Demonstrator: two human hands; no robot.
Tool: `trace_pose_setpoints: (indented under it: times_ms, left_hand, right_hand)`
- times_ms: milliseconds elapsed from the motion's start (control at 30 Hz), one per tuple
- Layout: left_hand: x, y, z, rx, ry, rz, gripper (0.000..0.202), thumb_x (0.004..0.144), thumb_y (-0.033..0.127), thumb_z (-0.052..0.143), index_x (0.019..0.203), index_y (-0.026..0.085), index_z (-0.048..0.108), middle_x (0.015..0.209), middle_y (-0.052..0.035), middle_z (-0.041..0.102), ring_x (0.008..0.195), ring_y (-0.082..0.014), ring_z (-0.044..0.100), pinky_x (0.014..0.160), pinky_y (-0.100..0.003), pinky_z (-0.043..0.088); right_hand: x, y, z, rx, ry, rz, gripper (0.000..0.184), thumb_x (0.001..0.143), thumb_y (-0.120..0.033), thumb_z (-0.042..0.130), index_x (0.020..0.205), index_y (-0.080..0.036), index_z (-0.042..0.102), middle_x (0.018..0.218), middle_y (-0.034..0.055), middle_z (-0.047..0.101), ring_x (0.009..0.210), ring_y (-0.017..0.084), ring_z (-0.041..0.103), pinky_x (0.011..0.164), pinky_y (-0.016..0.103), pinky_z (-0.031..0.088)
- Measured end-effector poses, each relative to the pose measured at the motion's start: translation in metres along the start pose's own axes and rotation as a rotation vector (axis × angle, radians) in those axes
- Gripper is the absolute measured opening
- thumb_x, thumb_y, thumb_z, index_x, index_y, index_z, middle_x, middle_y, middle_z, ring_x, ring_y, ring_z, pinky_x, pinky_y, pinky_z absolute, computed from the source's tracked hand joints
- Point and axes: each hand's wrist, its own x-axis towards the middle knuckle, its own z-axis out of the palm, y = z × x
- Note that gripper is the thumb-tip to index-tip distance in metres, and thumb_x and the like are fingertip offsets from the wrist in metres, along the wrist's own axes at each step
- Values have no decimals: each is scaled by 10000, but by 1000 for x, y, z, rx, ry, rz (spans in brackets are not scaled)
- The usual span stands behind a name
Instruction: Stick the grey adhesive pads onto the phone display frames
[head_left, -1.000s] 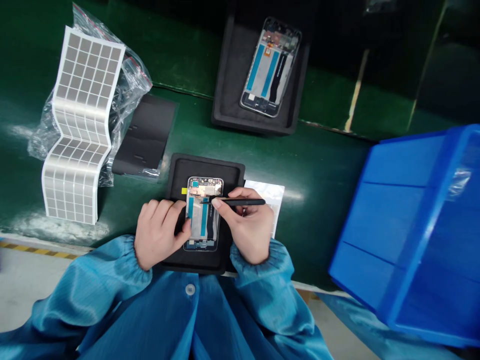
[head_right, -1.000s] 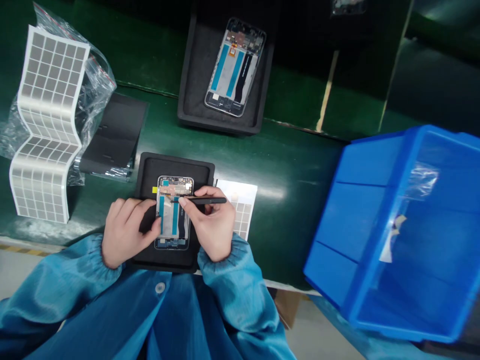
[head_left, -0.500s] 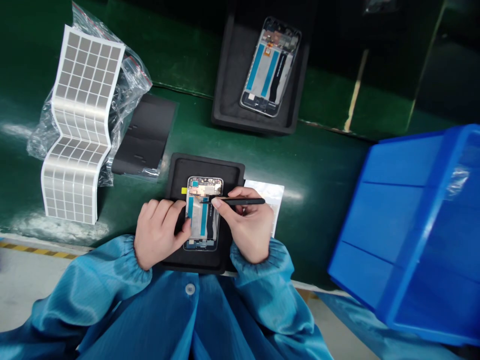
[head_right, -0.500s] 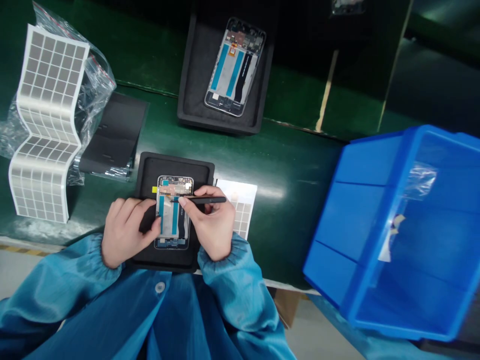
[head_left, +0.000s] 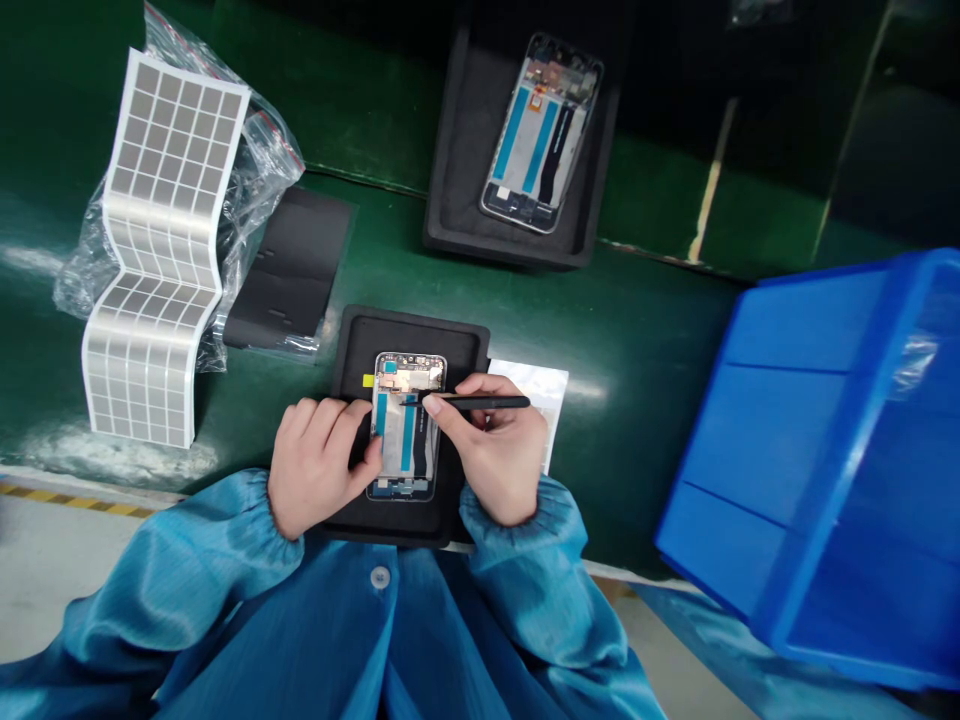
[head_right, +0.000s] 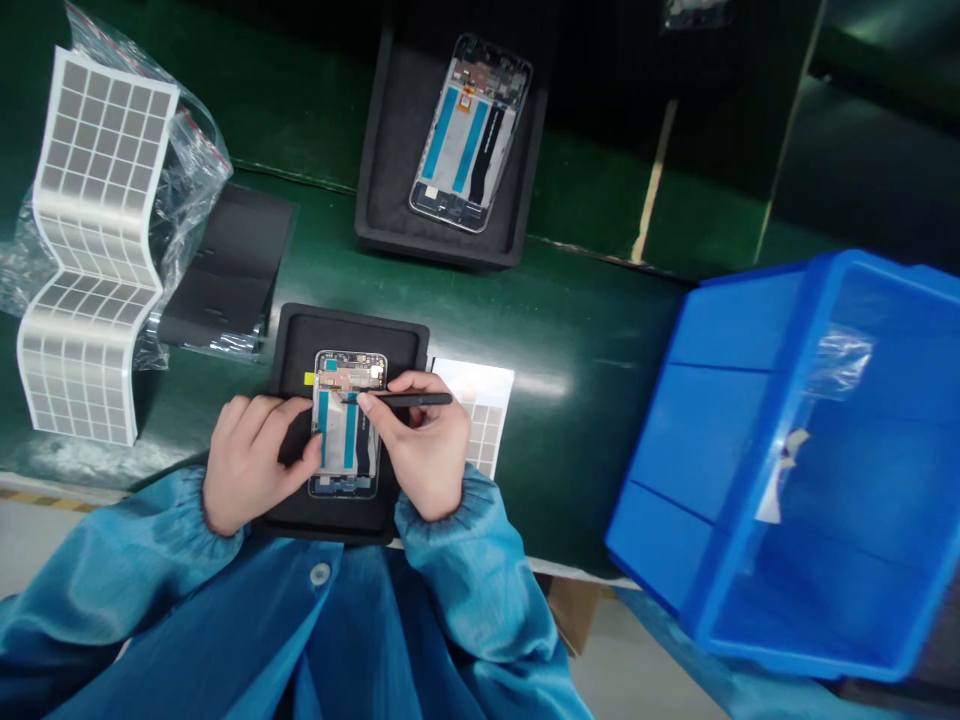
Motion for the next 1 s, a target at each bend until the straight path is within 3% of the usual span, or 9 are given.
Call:
trace_pose_setpoints:
  times_ms: [467,700,1000]
  left_hand:
    - [-2,1,0,3,2,1,305,863,324,649,1098,130,652,907,-94,641,784,-234,471,687,-381,357]
    - [0,-1,-2,78,-67,65,425,889,377,638,1306,293,632,905,-57,605,763,-219,426,674,-368,292]
    - [0,-1,-3,98,-66,68,412,899,391,627,1302,307,654,881,-53,588,767,-209,415,684,-361,278]
  right_hand:
    - [-1,0,0,8,8,-11,261,695,-322,823,761,-181,613,550,-73,443,455,61,307,409,214,309]
    - [-1,2,0,9,2,-7,258,699,-330,822,761,-181,620,561,-69,464,467,64,309,415,213,300]
    - [-1,2,-1,31,2,-9,250,699,-297,822,759,-169,615,570,-72,469,458,49,287,407,201,282]
